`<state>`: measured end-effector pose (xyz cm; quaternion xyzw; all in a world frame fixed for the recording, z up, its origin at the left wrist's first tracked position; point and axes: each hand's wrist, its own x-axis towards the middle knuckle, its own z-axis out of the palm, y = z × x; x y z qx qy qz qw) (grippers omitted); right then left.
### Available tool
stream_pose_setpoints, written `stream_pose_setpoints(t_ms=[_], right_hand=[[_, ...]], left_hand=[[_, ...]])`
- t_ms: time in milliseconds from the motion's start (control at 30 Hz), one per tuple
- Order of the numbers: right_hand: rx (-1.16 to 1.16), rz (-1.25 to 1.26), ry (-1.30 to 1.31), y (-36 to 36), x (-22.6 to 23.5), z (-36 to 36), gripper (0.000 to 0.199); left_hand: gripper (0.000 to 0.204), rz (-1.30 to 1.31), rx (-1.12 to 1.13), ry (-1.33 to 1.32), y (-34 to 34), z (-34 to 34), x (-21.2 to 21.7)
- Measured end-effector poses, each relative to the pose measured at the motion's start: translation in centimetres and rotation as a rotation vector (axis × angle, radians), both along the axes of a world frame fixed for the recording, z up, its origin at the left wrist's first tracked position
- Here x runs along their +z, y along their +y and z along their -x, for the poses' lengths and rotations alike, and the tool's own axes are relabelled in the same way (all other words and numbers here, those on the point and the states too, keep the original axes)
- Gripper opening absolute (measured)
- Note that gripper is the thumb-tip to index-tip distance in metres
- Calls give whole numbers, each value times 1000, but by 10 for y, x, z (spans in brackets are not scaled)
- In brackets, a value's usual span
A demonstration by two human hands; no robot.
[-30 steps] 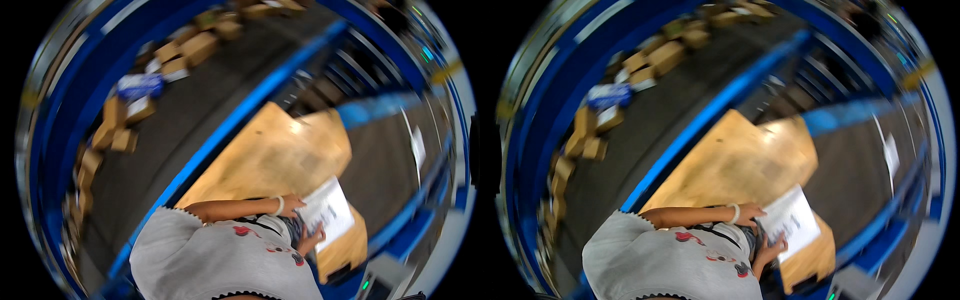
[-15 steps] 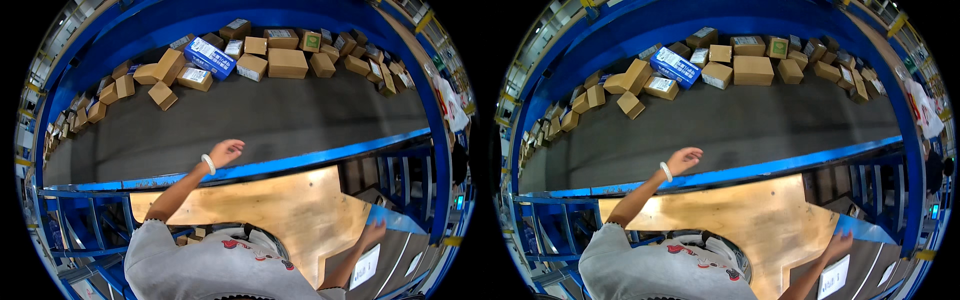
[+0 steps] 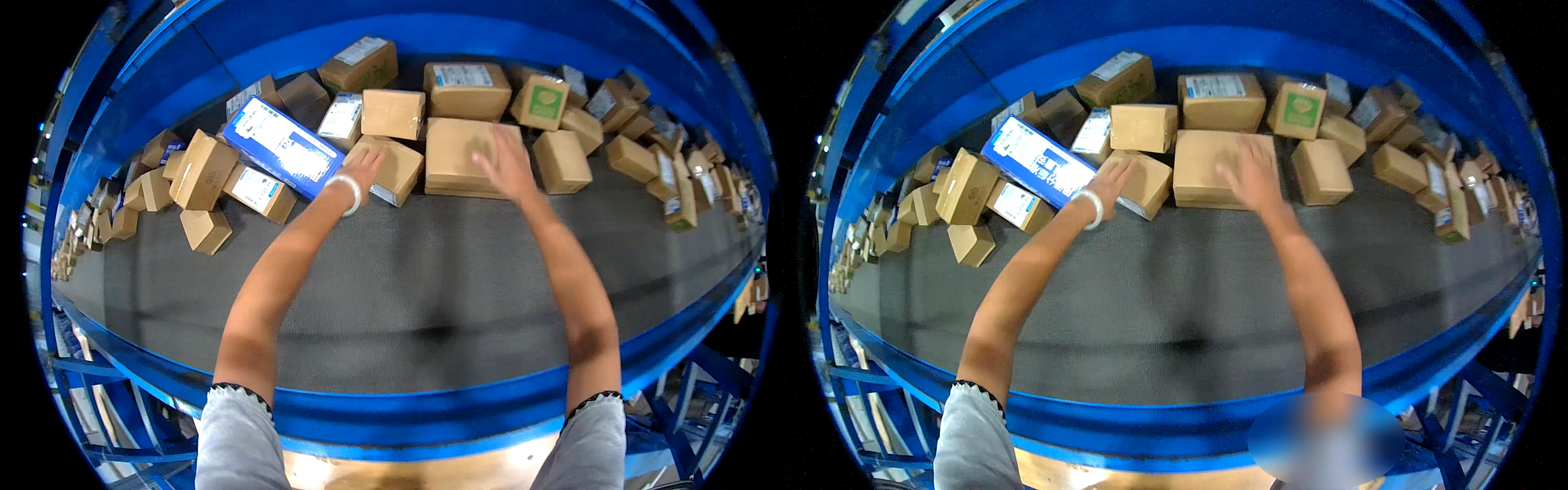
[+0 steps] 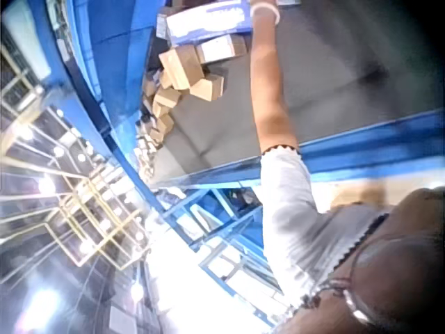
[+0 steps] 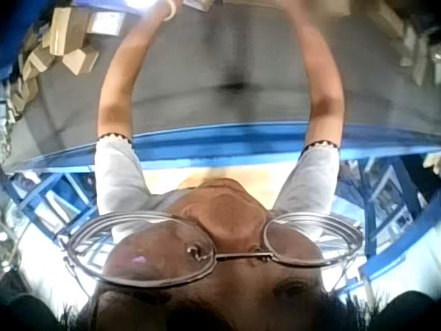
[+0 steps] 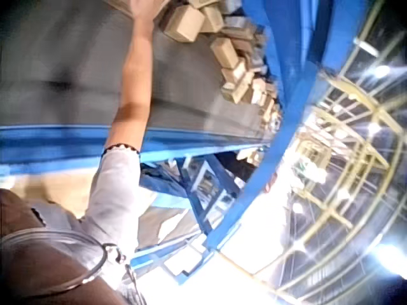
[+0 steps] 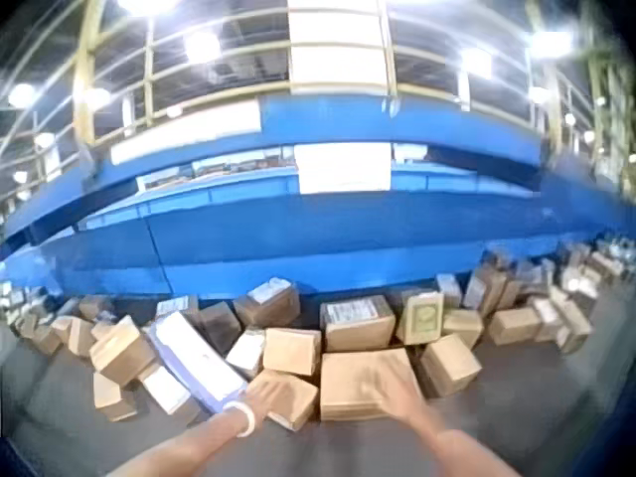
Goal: The person stands at a conveyor belt in a warehouse, picking up cardboard boxes and envelopes. They place the items onto a wooden scanning station to read labels, then transfer them to a secondary conveyor belt. The process is repetitive, involving handling various package sizes and types.
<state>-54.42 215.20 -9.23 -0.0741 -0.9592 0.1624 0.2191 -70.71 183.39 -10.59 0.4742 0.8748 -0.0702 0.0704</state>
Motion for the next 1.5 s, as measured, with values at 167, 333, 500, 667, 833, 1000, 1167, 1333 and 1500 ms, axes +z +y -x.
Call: stream_pose_setpoints(t_ms=[167,333,500,667,833,1000,1167,1333,1500], right_hand=[[-226,-107,-440,28,-19,66,110],[-261,362,-615,64,-48,13,115],[-261,1030,-232,62,-95,-68,121],[-146,1515,-79,11,-61,-80,117],[-75,1755,84,42,-66,-74,113],[-79,1686,-90,52,-81,-84,96],[-90,1628,-60,76,-79,-117,86],[-31,1504,-496,128,-45,-209,87],[-106,1611,-767,167,50,-321,94]], left_hand=[[134,207,6,96,54,22,-2],[134,-50,396,-95,45,-21,-11],[130,-139,714,-97,68,-92,-25],[126,-170,751,-87,54,-133,-29],[124,-172,656,-77,75,-158,-29],[126,-33,538,-183,95,-150,-14],[126,122,268,-173,133,-182,13],[128,-64,135,-155,123,-316,-14],[131,-168,196,-291,144,-436,12]])
